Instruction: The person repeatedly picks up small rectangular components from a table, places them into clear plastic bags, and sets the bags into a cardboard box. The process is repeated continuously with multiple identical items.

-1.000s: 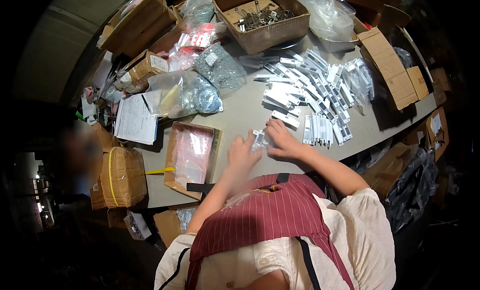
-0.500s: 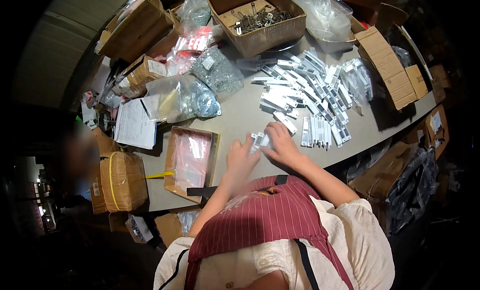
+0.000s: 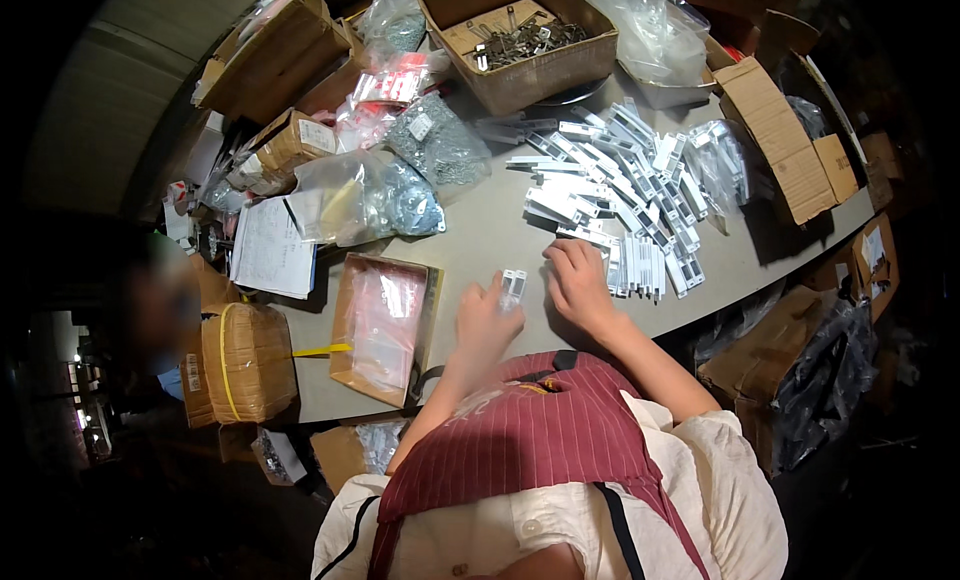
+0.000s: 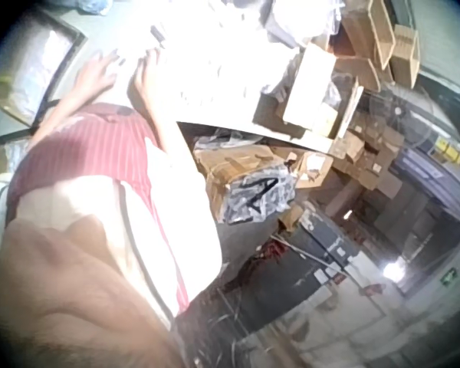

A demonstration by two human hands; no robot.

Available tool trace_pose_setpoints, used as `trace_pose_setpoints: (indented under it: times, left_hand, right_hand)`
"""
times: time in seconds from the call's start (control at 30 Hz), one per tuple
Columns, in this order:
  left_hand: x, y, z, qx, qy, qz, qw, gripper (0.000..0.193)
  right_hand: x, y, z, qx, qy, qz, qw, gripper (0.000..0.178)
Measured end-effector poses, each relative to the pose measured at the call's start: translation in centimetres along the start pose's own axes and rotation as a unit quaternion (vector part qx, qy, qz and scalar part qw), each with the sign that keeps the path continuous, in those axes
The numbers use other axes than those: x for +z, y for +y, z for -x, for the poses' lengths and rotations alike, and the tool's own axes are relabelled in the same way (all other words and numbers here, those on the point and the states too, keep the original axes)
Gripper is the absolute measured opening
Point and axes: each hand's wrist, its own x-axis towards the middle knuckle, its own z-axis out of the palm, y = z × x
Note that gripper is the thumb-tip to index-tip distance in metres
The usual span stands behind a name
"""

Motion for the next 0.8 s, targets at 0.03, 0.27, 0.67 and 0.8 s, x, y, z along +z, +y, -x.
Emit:
trace_pose_setpoints:
  times: [0.03, 0.27, 0.67, 0.8]
  left_hand:
    - [0.0, -0.3, 0.2, 0.003, 0.005, 0.018, 1.000, 0.068]
    - [-2.7, 1.3, 0.8, 0.011, -0.003, 0.132, 0.991, 0.060]
    - [-8.6, 1.2, 0.3, -0.193, -0.225, 0.616, 0.730, 0.044]
    - [-9.7, 1.5, -0.8, -0.143, -0.337, 0.687, 0.628, 0.040]
  right_hand:
    - [0.0, -0.2, -0.6, 0.017, -0.020, -0.056, 0.998, 0.031]
    - [2.4, 1.6, -3.0, 0.159, -0.297, -0.162, 0.928, 0.032]
    - [-7.0, -4.7, -9.1, 0.045, -0.140, -0.301, 0.942, 0.022]
    - [-8.0, -6.8, -10.9, 0.000, -0.152, -0.344, 0.926, 0.023]
